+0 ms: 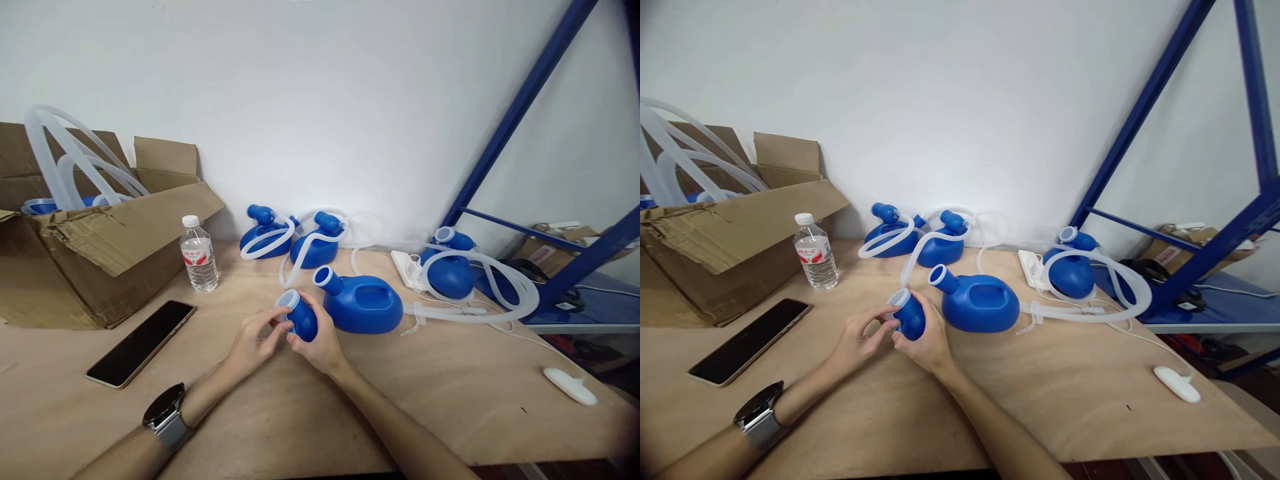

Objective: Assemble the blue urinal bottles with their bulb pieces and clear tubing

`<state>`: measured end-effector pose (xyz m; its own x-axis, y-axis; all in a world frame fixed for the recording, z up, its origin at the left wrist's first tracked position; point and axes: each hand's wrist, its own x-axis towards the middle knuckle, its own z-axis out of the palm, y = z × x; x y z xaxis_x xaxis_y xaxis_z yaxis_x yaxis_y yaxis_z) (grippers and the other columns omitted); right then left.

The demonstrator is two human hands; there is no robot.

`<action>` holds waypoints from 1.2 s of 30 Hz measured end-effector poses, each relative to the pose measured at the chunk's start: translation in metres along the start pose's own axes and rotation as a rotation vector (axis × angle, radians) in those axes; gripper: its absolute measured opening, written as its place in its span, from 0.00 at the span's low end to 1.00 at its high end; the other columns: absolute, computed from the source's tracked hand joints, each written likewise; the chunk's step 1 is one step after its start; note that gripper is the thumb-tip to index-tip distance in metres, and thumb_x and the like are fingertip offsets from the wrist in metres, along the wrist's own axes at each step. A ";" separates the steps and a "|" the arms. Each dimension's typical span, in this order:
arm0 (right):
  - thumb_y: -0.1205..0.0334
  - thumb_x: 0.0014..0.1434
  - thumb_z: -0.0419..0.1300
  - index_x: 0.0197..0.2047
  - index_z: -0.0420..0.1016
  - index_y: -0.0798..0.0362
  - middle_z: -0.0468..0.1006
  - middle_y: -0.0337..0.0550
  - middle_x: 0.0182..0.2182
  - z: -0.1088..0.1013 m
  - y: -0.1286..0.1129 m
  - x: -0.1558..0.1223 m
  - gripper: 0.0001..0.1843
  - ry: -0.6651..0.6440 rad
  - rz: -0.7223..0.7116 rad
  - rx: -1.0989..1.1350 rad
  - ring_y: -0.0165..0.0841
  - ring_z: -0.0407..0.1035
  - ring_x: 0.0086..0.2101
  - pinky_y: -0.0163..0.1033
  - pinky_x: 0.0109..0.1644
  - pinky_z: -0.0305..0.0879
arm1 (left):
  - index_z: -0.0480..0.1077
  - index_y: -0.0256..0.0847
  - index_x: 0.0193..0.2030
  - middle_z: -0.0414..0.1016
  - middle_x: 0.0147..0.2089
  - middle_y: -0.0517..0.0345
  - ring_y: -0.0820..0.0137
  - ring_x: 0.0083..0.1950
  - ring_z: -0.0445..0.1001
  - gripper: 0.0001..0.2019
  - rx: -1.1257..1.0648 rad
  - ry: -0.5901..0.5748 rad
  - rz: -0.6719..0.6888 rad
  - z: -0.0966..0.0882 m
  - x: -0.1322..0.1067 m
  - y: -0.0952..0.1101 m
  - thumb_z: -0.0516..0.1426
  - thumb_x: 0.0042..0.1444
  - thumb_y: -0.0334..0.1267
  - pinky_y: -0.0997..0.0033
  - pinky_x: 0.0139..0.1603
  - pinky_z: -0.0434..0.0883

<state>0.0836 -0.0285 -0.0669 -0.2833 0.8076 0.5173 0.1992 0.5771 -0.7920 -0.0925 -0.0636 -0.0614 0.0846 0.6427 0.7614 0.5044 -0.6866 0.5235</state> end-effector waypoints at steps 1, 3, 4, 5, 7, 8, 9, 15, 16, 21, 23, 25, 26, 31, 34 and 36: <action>0.58 0.48 0.66 0.64 0.67 0.50 0.77 0.51 0.59 0.000 0.001 0.000 0.38 0.003 -0.005 -0.001 0.49 0.73 0.58 0.54 0.64 0.70 | 0.77 0.42 0.50 0.83 0.35 0.61 0.73 0.31 0.80 0.09 0.008 0.007 0.000 0.001 -0.001 -0.001 0.61 0.64 0.33 0.76 0.36 0.76; 0.58 0.48 0.66 0.64 0.67 0.50 0.77 0.50 0.59 0.001 0.002 0.000 0.39 0.007 -0.012 -0.008 0.49 0.73 0.58 0.54 0.64 0.70 | 0.77 0.42 0.50 0.83 0.35 0.61 0.73 0.31 0.79 0.08 0.029 0.021 0.007 0.002 -0.003 -0.001 0.61 0.65 0.33 0.75 0.37 0.76; 0.58 0.48 0.66 0.64 0.68 0.50 0.77 0.50 0.60 0.001 0.003 0.000 0.39 0.009 -0.013 -0.013 0.49 0.73 0.58 0.54 0.64 0.70 | 0.77 0.42 0.49 0.83 0.35 0.61 0.72 0.31 0.79 0.07 0.038 0.026 0.007 0.003 -0.003 -0.002 0.61 0.65 0.33 0.74 0.37 0.76; 0.58 0.48 0.66 0.65 0.68 0.50 0.77 0.50 0.60 0.001 0.003 0.000 0.39 0.012 -0.012 -0.017 0.49 0.72 0.58 0.54 0.64 0.70 | 0.77 0.42 0.48 0.83 0.36 0.60 0.72 0.32 0.79 0.07 0.043 0.027 0.002 0.003 -0.004 -0.002 0.60 0.66 0.33 0.73 0.38 0.76; 0.59 0.48 0.66 0.65 0.68 0.50 0.77 0.51 0.60 0.001 0.003 0.001 0.39 0.016 -0.008 -0.022 0.49 0.72 0.59 0.55 0.64 0.70 | 0.77 0.43 0.48 0.82 0.36 0.59 0.70 0.33 0.78 0.06 0.041 0.027 -0.013 0.005 -0.004 -0.001 0.60 0.66 0.34 0.72 0.38 0.75; 0.59 0.48 0.66 0.65 0.68 0.51 0.76 0.51 0.60 0.002 0.003 0.001 0.39 0.016 -0.006 -0.021 0.49 0.72 0.59 0.55 0.64 0.70 | 0.77 0.43 0.47 0.81 0.35 0.59 0.70 0.33 0.77 0.06 0.039 0.031 -0.017 0.006 -0.005 -0.001 0.60 0.67 0.34 0.71 0.38 0.75; 0.59 0.48 0.66 0.65 0.68 0.51 0.76 0.51 0.60 0.002 0.003 0.001 0.39 0.016 -0.005 -0.018 0.49 0.72 0.59 0.55 0.65 0.69 | 0.77 0.43 0.47 0.79 0.35 0.59 0.70 0.33 0.76 0.06 0.039 0.039 -0.019 0.007 -0.005 -0.001 0.59 0.67 0.34 0.70 0.38 0.75; 0.60 0.49 0.66 0.67 0.67 0.52 0.75 0.52 0.62 0.004 0.002 0.000 0.40 0.007 -0.021 -0.040 0.50 0.70 0.61 0.55 0.66 0.68 | 0.79 0.46 0.46 0.64 0.40 0.56 0.65 0.41 0.71 0.06 0.089 0.140 -0.099 0.013 -0.011 -0.006 0.62 0.64 0.40 0.59 0.47 0.76; 0.60 0.49 0.66 0.67 0.67 0.52 0.75 0.52 0.62 0.004 0.001 0.000 0.40 0.006 -0.024 -0.048 0.50 0.70 0.61 0.55 0.66 0.67 | 0.78 0.46 0.46 0.64 0.42 0.55 0.64 0.44 0.72 0.07 0.075 0.129 -0.121 0.013 -0.011 -0.007 0.61 0.64 0.41 0.58 0.49 0.77; 0.56 0.53 0.68 0.67 0.68 0.51 0.76 0.51 0.62 0.002 -0.005 0.003 0.39 -0.023 -0.017 0.008 0.48 0.71 0.60 0.53 0.66 0.68 | 0.70 0.49 0.62 0.63 0.63 0.47 0.55 0.65 0.67 0.19 -0.039 0.007 -0.184 0.005 -0.006 -0.011 0.59 0.66 0.42 0.48 0.65 0.71; 0.55 0.55 0.68 0.67 0.69 0.50 0.75 0.51 0.63 0.000 -0.005 0.006 0.37 -0.080 -0.018 0.034 0.48 0.71 0.61 0.54 0.66 0.68 | 0.66 0.50 0.67 0.60 0.69 0.46 0.53 0.71 0.63 0.22 -0.135 -0.098 -0.181 0.002 -0.003 -0.014 0.57 0.68 0.42 0.46 0.70 0.65; 0.53 0.57 0.68 0.67 0.69 0.50 0.75 0.50 0.63 -0.003 -0.004 0.008 0.36 -0.147 -0.008 0.038 0.48 0.70 0.62 0.55 0.67 0.67 | 0.65 0.49 0.68 0.61 0.71 0.45 0.53 0.73 0.61 0.22 -0.229 -0.165 -0.208 0.000 -0.001 -0.018 0.55 0.69 0.43 0.46 0.73 0.61; 0.53 0.58 0.68 0.68 0.69 0.49 0.74 0.50 0.64 -0.004 -0.004 0.010 0.36 -0.174 0.002 0.039 0.48 0.70 0.62 0.56 0.67 0.66 | 0.66 0.48 0.67 0.62 0.71 0.45 0.54 0.73 0.61 0.22 -0.266 -0.177 -0.243 0.000 -0.001 -0.020 0.55 0.69 0.44 0.47 0.73 0.61; 0.50 0.64 0.65 0.68 0.70 0.43 0.73 0.44 0.65 -0.021 -0.009 0.013 0.30 -0.230 -0.022 0.017 0.43 0.68 0.63 0.52 0.69 0.65 | 0.66 0.43 0.64 0.71 0.65 0.44 0.54 0.63 0.73 0.26 -0.406 -0.151 -0.499 0.003 -0.001 -0.030 0.60 0.63 0.51 0.54 0.62 0.72; 0.52 0.65 0.64 0.61 0.76 0.43 0.77 0.44 0.59 -0.054 -0.014 0.006 0.22 -0.115 -0.099 -0.138 0.42 0.71 0.60 0.51 0.67 0.66 | 0.67 0.42 0.62 0.75 0.58 0.47 0.57 0.54 0.77 0.28 -0.417 -0.095 -0.662 0.003 -0.002 -0.038 0.60 0.61 0.56 0.61 0.50 0.76; 0.53 0.67 0.62 0.57 0.79 0.44 0.80 0.46 0.54 -0.091 -0.011 0.000 0.17 0.018 -0.114 -0.251 0.43 0.74 0.55 0.52 0.63 0.69 | 0.68 0.44 0.62 0.76 0.55 0.50 0.59 0.51 0.77 0.28 -0.404 -0.075 -0.726 0.004 -0.003 -0.043 0.58 0.61 0.57 0.66 0.44 0.76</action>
<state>0.1667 -0.0240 -0.0291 -0.3013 0.7363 0.6059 0.3937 0.6748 -0.6242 -0.1109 -0.0349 -0.0873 -0.0783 0.9838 0.1615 0.1103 -0.1525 0.9821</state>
